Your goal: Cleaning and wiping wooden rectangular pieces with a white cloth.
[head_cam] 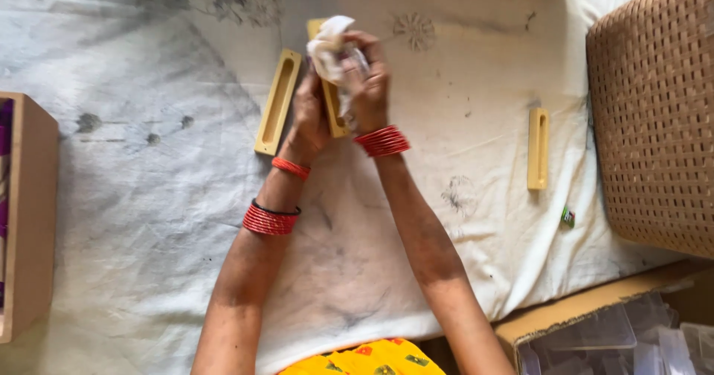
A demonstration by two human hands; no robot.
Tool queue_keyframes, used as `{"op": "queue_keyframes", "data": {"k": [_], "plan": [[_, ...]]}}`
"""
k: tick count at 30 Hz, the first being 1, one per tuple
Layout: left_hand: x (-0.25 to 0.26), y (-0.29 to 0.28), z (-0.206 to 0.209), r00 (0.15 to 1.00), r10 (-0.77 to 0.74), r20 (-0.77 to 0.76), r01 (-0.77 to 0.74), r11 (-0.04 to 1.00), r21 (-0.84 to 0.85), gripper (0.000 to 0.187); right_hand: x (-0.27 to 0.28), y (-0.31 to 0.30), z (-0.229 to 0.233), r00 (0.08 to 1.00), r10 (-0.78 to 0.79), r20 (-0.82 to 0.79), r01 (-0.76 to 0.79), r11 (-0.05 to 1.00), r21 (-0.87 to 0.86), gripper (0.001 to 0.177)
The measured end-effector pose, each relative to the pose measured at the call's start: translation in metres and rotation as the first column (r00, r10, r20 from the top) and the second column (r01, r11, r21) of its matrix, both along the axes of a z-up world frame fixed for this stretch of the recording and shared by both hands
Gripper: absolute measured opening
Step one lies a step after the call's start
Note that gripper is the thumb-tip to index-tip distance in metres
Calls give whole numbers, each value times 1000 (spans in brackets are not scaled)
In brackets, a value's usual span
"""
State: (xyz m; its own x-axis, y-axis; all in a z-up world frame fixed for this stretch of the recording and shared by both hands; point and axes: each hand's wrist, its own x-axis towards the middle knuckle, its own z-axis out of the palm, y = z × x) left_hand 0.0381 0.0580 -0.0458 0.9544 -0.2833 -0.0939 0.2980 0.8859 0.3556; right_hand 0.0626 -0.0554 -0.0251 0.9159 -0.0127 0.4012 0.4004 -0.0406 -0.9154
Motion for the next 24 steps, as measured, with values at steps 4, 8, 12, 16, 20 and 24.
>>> {"op": "queue_keyframes", "data": {"k": [4, 8, 12, 16, 20, 24], "plan": [[4, 3, -22, 997, 71, 8, -71, 997, 2, 56, -38, 29, 19, 997, -24, 73, 42, 969, -244, 32], [3, 7, -12, 981, 142, 132, -146, 989, 22, 49, -25, 24, 12, 993, -26, 112, 61, 947, -315, 34], [4, 7, 2, 972, 41, 231, -71, 990, 125, 49, 10, 4, -19, 989, 88, -117, -78, 993, 87, 33], [6, 2, -6, 948, 17, 317, -92, 970, 224, 57, 9, 8, -30, 985, 33, -170, 2, 979, 202, 27], [10, 4, -14, 941, 148, 306, -232, 937, 261, 57, -9, 21, -37, 988, -55, -144, 67, 995, 78, 28], [12, 14, -14, 942, 259, 212, -294, 943, 156, 55, -39, 33, -8, 988, -153, 36, 157, 947, -280, 31]]}}
